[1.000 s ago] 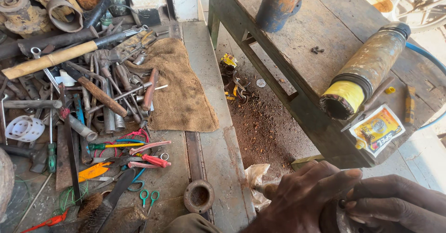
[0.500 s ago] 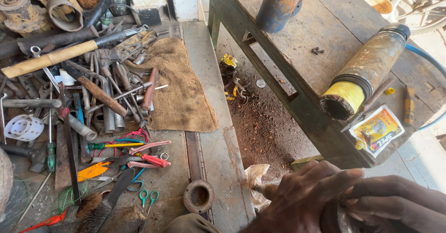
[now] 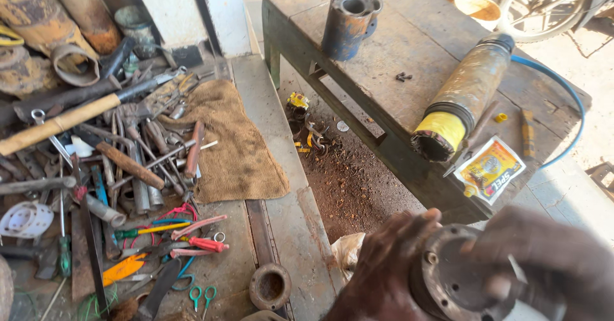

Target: The person is repairing a mechanical part, likely a pump component, in a workshop. They use a hammer and a small metal tool to adjust and secure a circular metal piece onto a cylindrical housing.

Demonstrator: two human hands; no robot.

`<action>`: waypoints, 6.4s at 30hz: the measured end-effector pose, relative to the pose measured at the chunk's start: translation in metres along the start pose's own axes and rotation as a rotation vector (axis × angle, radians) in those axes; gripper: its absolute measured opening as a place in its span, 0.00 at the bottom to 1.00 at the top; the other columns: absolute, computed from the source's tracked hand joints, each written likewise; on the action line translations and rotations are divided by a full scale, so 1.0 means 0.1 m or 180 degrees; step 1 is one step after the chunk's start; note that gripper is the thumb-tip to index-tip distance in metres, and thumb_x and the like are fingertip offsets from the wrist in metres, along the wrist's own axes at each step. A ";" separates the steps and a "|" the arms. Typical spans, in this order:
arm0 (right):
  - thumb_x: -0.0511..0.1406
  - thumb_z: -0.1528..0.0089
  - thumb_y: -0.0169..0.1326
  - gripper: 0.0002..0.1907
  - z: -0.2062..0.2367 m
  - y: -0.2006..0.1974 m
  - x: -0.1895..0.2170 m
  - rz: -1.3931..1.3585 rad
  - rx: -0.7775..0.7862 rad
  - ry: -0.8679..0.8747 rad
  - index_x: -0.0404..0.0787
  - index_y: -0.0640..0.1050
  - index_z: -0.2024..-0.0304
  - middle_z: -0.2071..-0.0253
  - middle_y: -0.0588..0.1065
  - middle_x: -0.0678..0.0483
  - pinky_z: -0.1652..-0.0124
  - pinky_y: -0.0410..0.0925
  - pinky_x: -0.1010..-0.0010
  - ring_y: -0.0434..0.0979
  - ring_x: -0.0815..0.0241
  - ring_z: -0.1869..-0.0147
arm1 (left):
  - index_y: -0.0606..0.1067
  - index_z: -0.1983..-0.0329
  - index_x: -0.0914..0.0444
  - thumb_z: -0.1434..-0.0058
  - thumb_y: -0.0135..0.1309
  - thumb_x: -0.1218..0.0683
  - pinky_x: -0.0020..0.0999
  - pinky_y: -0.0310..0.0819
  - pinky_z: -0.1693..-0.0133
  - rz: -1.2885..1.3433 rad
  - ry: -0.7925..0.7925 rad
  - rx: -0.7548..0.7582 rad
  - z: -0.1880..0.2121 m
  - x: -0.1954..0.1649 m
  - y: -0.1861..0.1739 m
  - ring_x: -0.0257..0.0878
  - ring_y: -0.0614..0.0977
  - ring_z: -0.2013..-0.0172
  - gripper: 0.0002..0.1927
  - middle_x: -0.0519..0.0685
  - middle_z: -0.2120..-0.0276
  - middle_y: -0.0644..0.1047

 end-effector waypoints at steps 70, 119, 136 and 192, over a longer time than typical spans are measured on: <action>0.40 0.44 0.61 0.14 -0.54 0.17 0.74 0.2283 0.1283 0.0003 0.49 0.83 0.55 0.62 0.82 0.58 0.58 0.78 0.69 0.84 0.63 0.58 | 0.59 0.31 0.47 0.64 0.76 0.38 0.49 0.79 0.50 0.0001 -0.0121 0.0519 -0.17 0.30 0.40 0.49 0.81 0.48 0.58 0.51 0.49 0.72; 0.48 0.32 0.48 0.26 -0.17 0.31 0.34 0.2745 0.1318 0.0628 0.45 0.68 0.35 0.69 0.83 0.56 0.70 0.75 0.63 0.83 0.55 0.71 | 0.59 0.29 0.57 0.59 0.76 0.38 0.44 0.82 0.51 -0.0402 -0.0147 -0.0168 -0.27 0.29 0.21 0.46 0.80 0.48 0.57 0.52 0.49 0.72; 0.47 0.31 0.45 0.18 -1.32 0.80 0.62 0.3236 0.2355 -0.0280 0.47 0.80 0.66 0.81 0.74 0.57 0.82 0.68 0.69 0.70 0.67 0.82 | 0.58 0.29 0.55 0.66 0.77 0.38 0.51 0.75 0.44 0.0095 0.0187 0.0727 -0.02 0.41 0.54 0.52 0.77 0.44 0.63 0.53 0.45 0.73; 0.54 0.38 0.51 0.25 -1.00 0.92 0.93 0.2474 0.1146 -0.1617 0.41 0.79 0.57 0.66 0.75 0.51 0.86 0.72 0.67 0.77 0.59 0.79 | 0.57 0.25 0.57 0.47 0.72 0.42 0.37 0.77 0.35 -0.1359 0.0566 0.1081 -0.16 0.96 0.58 0.41 0.80 0.41 0.52 0.49 0.41 0.74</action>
Point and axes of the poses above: each hand's wrist, its own z-axis away from the middle knuckle, its own y-axis out of the palm, x = y × z, the point moved 9 cm from there along -z, towards the middle knuckle
